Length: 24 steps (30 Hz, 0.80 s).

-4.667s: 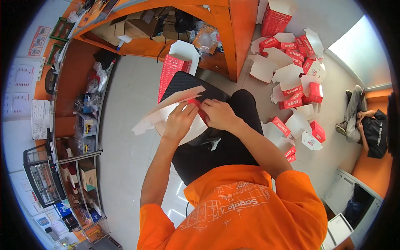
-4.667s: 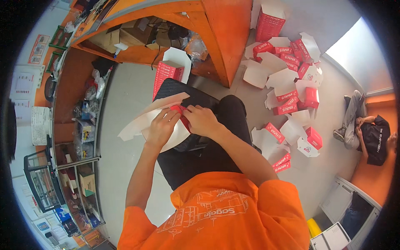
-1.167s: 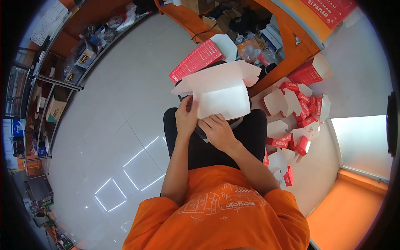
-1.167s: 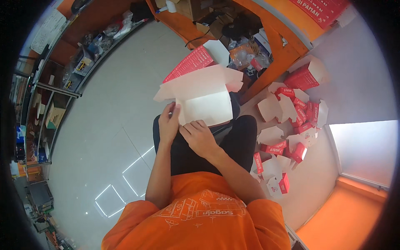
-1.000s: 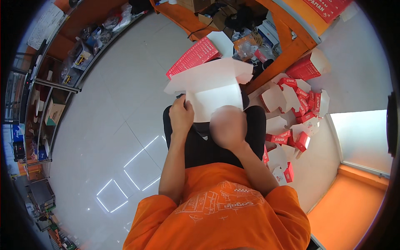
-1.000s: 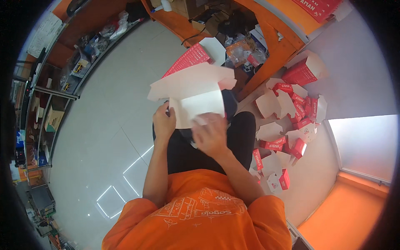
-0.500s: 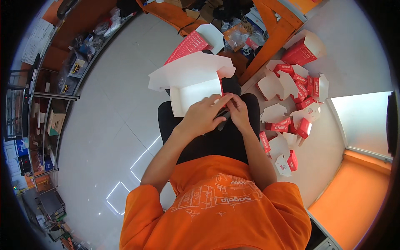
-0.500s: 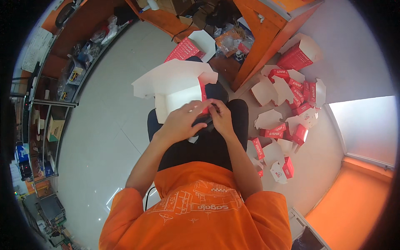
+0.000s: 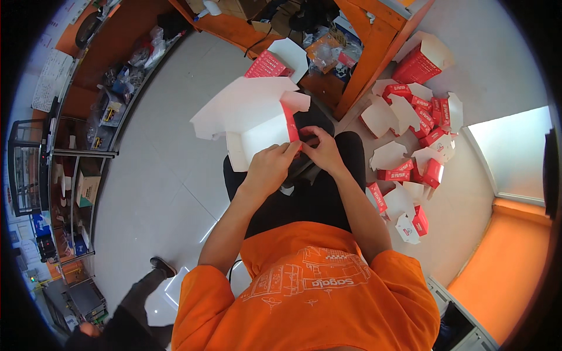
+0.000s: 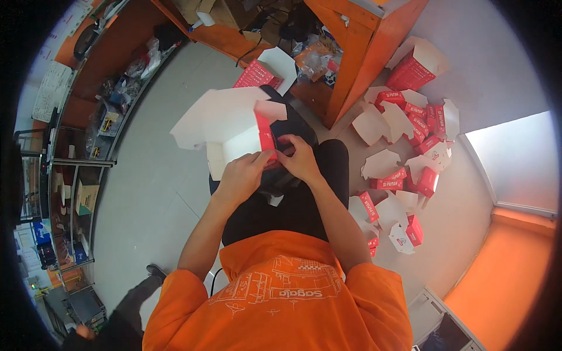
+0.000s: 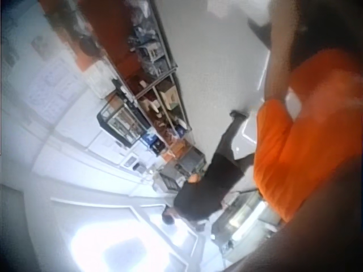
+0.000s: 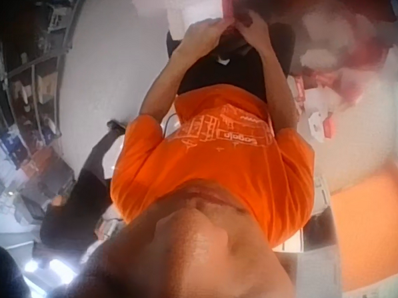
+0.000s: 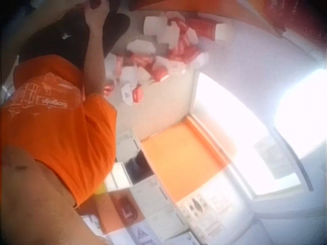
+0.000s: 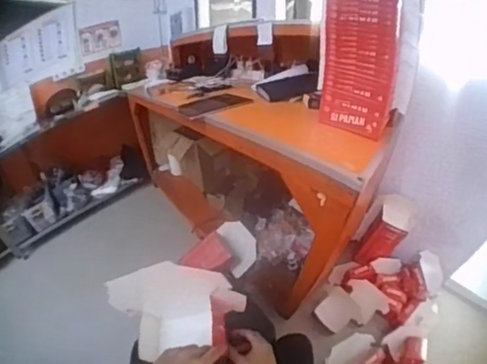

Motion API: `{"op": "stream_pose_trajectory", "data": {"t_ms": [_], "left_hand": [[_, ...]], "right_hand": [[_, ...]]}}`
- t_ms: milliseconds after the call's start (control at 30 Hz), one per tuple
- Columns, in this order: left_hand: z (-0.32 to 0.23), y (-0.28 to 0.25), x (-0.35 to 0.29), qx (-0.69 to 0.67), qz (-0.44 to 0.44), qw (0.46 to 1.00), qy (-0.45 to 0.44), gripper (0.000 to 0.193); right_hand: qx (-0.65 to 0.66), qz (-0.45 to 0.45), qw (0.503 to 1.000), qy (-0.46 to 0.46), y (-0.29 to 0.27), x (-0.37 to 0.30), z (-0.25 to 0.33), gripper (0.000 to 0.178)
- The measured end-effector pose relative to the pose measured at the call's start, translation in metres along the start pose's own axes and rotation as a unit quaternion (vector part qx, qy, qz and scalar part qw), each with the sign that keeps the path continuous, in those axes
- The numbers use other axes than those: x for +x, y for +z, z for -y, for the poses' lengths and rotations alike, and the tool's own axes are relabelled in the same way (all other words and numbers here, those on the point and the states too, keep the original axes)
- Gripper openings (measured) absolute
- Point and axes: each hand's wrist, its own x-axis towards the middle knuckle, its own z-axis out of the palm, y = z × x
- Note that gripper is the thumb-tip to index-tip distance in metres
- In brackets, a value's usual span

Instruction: The person folds flat red and white cardboard boxes into their final shape by hand. They repeatedly pick up a flat box, fold the side flaps, and tuck the tabs to form a rectangular container, then place the finished box aside.

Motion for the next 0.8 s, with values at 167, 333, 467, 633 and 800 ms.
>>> {"op": "stream_pose_trajectory", "data": {"t_ms": [167, 333, 467, 633, 800], "left_hand": [[-0.003, -0.009, 0.000, 0.035, 0.015, 0.999, 0.011, 0.039], [-0.003, 0.000, -0.002, 0.062, 0.010, 0.998, -0.007, 0.035], [-0.009, 0.005, -0.007, 0.084, 0.031, 0.996, -0.024, 0.033], [-0.016, 0.021, -0.006, 0.130, 0.039, 0.990, -0.025, 0.033], [-0.019, 0.028, -0.004, 0.168, 0.059, 0.984, -0.023, 0.026]], "right_hand": [[-0.023, 0.010, 1.000, -0.013, 0.008, 0.009, -0.002, 0.031], [0.065, 0.002, 0.998, 0.018, 0.009, 0.006, -0.001, 0.030], [0.116, 0.010, 0.990, 0.075, 0.006, 0.002, 0.008, 0.029], [0.099, -0.015, 0.995, 0.027, 0.011, 0.003, -0.007, 0.027], [0.089, -0.007, 0.995, 0.041, 0.011, 0.000, -0.006, 0.030]]}}
